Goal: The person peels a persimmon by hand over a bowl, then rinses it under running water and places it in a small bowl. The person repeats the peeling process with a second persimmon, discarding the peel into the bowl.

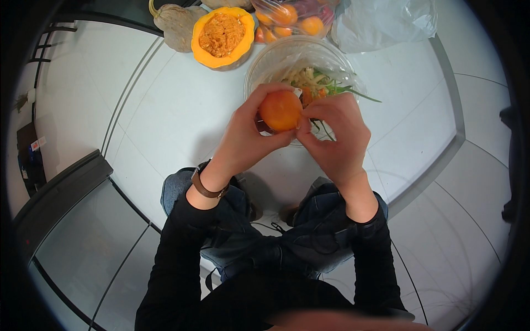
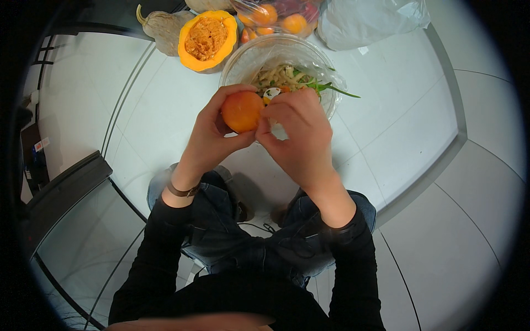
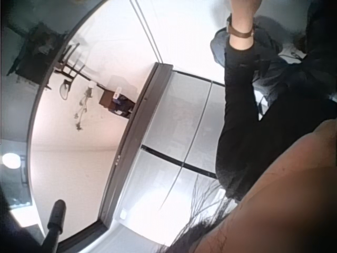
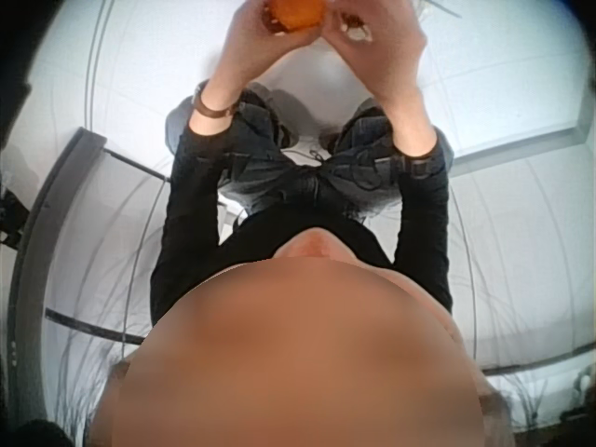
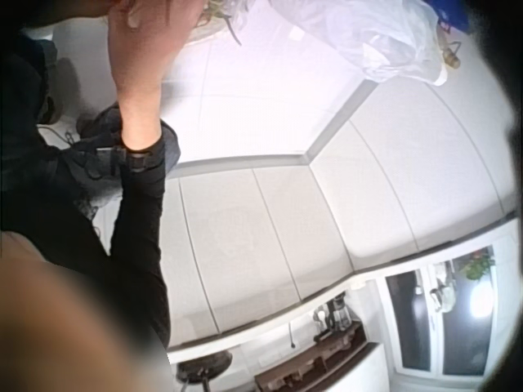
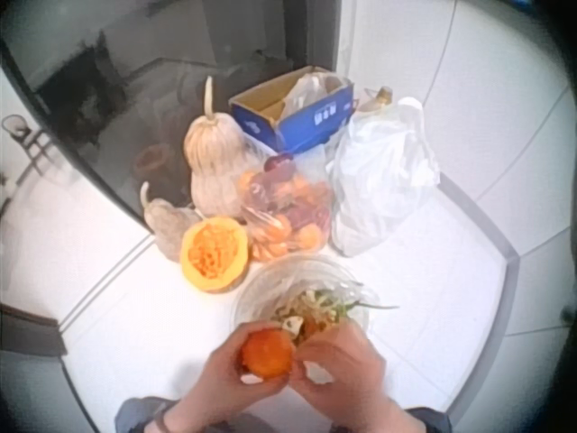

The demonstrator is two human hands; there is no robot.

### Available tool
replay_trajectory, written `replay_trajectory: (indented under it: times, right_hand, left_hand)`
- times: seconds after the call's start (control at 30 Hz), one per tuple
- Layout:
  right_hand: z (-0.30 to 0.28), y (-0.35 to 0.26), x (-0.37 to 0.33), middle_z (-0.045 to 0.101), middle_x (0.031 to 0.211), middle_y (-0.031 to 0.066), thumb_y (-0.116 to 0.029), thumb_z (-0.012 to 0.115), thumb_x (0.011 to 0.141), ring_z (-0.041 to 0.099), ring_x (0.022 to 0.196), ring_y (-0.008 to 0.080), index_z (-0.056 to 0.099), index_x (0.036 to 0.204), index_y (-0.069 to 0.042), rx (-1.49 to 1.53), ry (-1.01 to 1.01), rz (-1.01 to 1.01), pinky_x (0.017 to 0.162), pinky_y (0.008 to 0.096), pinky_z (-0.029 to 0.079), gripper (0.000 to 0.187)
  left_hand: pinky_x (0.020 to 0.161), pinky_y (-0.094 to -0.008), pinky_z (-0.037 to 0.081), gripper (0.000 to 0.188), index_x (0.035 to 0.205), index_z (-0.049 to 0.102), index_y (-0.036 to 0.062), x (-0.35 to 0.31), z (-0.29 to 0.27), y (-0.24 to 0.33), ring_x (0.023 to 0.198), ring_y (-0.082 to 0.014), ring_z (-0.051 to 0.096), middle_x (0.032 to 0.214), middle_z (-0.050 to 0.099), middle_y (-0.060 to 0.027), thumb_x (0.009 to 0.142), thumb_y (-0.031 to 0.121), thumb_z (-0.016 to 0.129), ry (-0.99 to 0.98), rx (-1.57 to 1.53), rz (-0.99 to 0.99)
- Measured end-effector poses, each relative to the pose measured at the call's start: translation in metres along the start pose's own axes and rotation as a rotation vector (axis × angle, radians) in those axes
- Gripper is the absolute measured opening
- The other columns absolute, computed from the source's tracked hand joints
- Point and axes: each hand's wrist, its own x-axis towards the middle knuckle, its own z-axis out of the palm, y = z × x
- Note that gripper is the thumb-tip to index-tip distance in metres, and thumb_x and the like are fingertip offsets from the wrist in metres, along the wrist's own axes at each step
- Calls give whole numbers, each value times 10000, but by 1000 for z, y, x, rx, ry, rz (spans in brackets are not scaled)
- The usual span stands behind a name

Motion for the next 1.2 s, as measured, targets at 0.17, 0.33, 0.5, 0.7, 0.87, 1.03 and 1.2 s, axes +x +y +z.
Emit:
replay_trajectory:
  times: [0.17,0.33,0.5,0.7,0.87,1.03,1.2]
  right_hand:
    - [-11,10,3,658,963,44,121,666,776,639,908,131,685,916,-19,619,-123,496,794,264,520,199]
    - [-20,24,2,663,1044,37,80,619,846,625,931,120,679,953,-4,952,-185,733,829,260,503,149]
    - [-25,32,3,676,1090,73,17,545,910,641,937,152,664,1015,14,1264,-140,825,852,296,527,159]
    - [-30,39,7,689,1115,117,9,504,938,670,961,182,649,1050,28,1313,-89,801,879,325,575,184]
    - [-33,47,12,696,1116,134,28,509,945,680,977,169,640,1064,24,1257,55,876,866,291,580,177]
    - [-25,37,14,699,1080,80,115,557,888,680,943,144,674,1080,-1,699,-28,622,845,265,562,253]
    - [-24,16,16,680,1038,67,123,622,843,652,956,160,720,985,5,398,-117,373,828,278,527,209]
  left_hand:
    - [1033,-358,550,657,1373,533,88,-3,-7,9,1250,-195,587,1347,581,-61,792,19,833,-148,-153,-83]
    - [1106,-368,485,750,1388,511,62,-3,-10,17,1316,-214,534,1393,540,-79,721,-61,830,-240,-256,-187]
    - [1083,-359,501,720,1398,524,75,-2,-11,18,1301,-201,553,1403,530,-49,755,-46,825,-264,-368,-135]
    - [1053,-363,509,819,1424,434,96,-4,-17,20,1291,-204,554,1387,540,-86,709,-67,798,-282,-445,-217]
    - [1040,-355,516,830,1424,402,106,-4,-24,21,1278,-197,567,1378,538,-97,704,-60,780,-362,-581,-268]
    - [979,-345,544,792,1413,404,110,-2,-21,16,1210,-202,598,1361,538,-102,741,-34,799,-256,-540,-247]
    - [1036,-340,524,764,1414,406,101,4,-10,4,1237,-191,572,1351,524,-66,783,-44,813,-115,-245,-77]
